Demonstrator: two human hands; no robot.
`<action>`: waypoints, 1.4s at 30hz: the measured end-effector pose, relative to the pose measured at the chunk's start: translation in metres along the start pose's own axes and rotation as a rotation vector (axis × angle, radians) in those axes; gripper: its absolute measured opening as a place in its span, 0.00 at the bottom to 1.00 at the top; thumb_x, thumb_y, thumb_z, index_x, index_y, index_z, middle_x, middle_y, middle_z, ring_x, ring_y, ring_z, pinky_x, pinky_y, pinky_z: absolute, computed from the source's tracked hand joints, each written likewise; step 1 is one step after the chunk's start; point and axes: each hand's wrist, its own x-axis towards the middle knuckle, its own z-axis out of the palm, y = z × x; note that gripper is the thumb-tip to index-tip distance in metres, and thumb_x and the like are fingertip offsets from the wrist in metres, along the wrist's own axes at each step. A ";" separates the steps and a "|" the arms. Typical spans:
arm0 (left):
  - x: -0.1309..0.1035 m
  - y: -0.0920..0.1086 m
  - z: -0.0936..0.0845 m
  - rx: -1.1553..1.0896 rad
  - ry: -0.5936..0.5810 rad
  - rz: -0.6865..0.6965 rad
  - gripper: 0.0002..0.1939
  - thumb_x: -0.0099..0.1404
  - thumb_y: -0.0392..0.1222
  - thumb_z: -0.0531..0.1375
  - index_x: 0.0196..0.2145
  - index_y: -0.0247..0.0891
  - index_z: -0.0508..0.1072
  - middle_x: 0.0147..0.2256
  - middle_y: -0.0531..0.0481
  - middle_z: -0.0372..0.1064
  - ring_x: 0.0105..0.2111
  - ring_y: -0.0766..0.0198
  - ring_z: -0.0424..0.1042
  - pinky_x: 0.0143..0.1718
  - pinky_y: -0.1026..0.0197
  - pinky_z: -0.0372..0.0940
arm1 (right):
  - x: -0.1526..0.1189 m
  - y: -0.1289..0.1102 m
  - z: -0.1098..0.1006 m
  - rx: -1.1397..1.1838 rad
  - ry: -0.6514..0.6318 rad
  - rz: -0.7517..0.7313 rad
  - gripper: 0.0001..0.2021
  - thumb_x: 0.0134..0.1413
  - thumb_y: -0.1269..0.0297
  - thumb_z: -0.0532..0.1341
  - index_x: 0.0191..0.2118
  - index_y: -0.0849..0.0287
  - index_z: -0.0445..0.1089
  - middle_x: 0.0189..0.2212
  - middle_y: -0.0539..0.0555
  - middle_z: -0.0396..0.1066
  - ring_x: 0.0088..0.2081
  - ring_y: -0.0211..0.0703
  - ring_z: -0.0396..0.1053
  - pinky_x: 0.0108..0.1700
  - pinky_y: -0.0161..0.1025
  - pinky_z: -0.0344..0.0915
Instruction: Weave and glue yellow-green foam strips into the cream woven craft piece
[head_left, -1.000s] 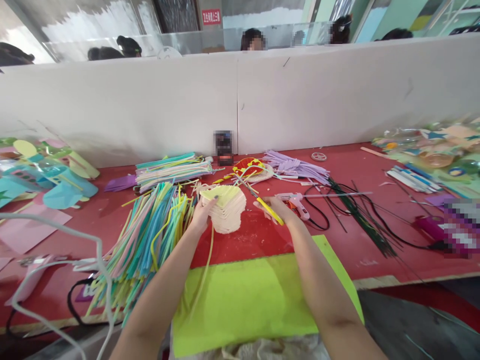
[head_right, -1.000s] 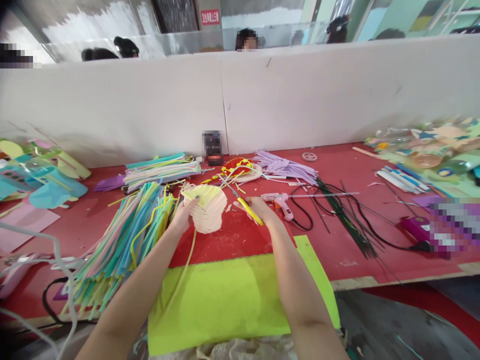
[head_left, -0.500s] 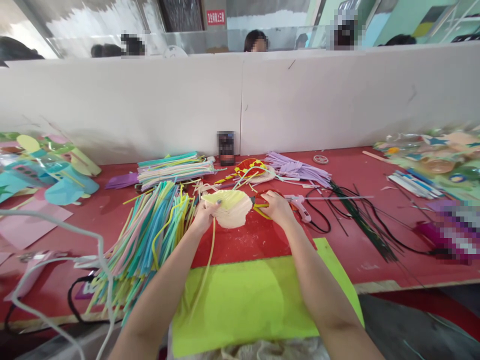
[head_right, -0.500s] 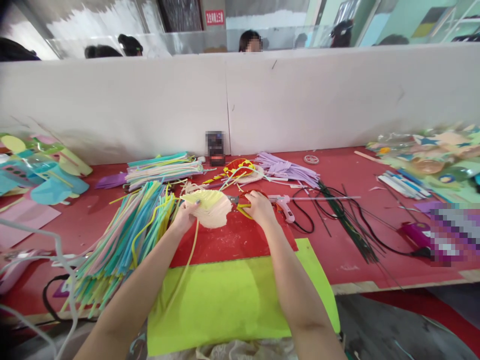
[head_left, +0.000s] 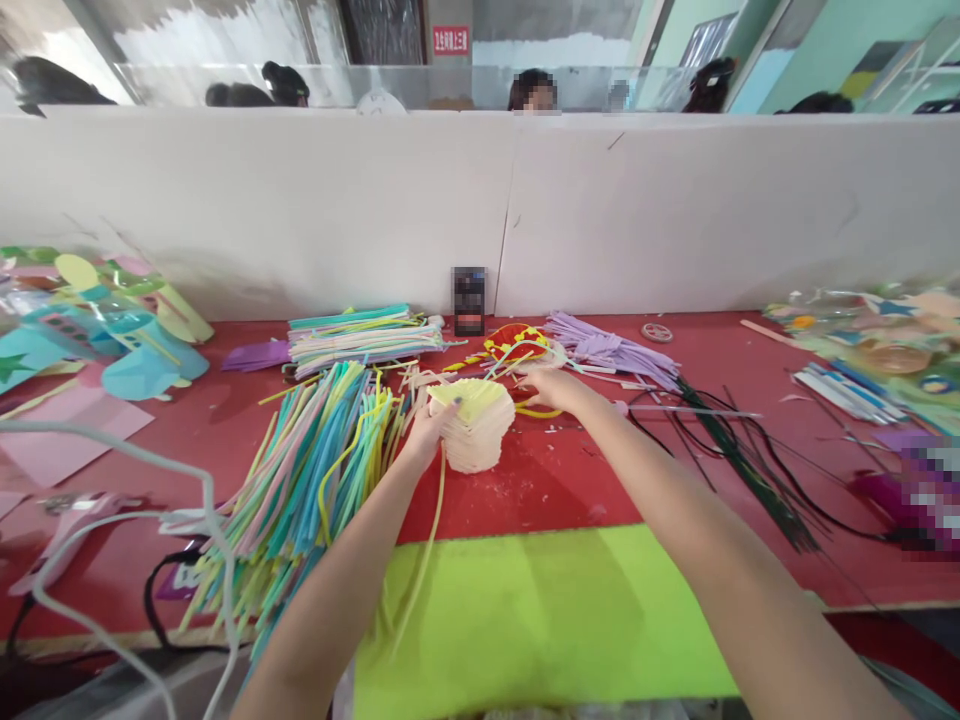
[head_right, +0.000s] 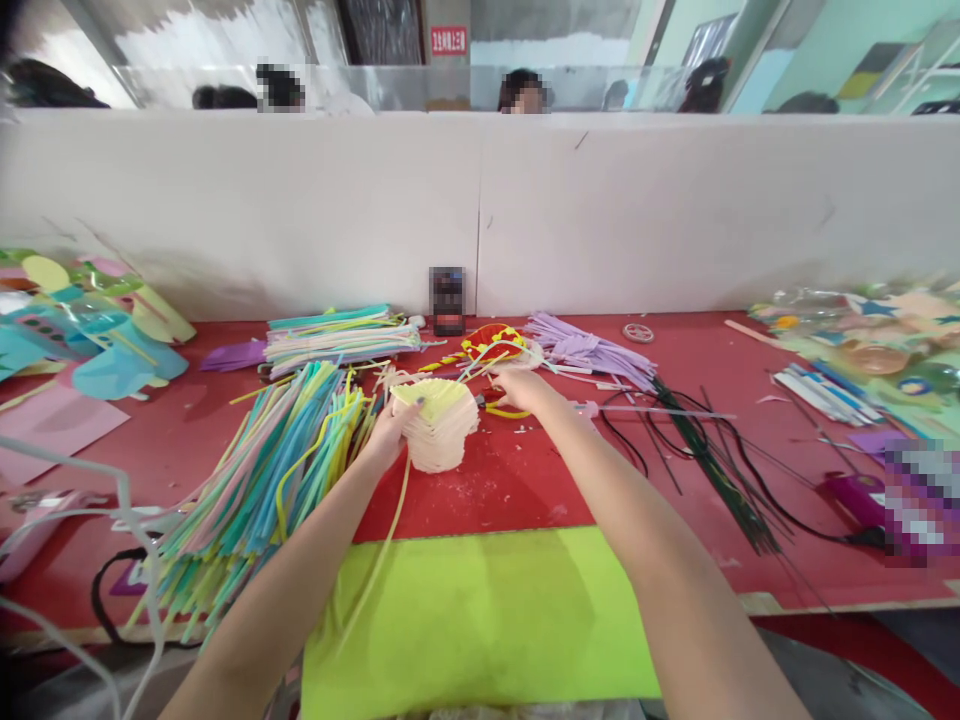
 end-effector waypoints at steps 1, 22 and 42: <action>0.000 0.001 0.000 -0.004 0.001 0.007 0.34 0.43 0.46 0.75 0.48 0.37 0.74 0.43 0.42 0.78 0.45 0.50 0.76 0.50 0.52 0.68 | 0.005 0.000 -0.002 -0.010 0.000 -0.012 0.13 0.49 0.65 0.68 0.43 0.53 0.77 0.44 0.55 0.76 0.43 0.47 0.73 0.46 0.37 0.64; 0.001 -0.002 -0.001 0.023 -0.047 -0.032 0.25 0.42 0.50 0.74 0.37 0.33 0.78 0.36 0.41 0.78 0.40 0.49 0.77 0.47 0.51 0.69 | 0.043 -0.019 0.043 -0.285 0.106 -0.052 0.15 0.63 0.73 0.49 0.50 0.67 0.68 0.49 0.67 0.70 0.48 0.52 0.65 0.48 0.45 0.58; -0.015 0.003 0.001 0.128 -0.331 -0.133 0.31 0.47 0.53 0.72 0.45 0.32 0.76 0.42 0.40 0.77 0.41 0.51 0.77 0.48 0.52 0.68 | 0.038 0.012 0.046 -0.068 0.310 -0.050 0.12 0.62 0.70 0.54 0.44 0.60 0.75 0.40 0.58 0.76 0.44 0.47 0.68 0.49 0.42 0.60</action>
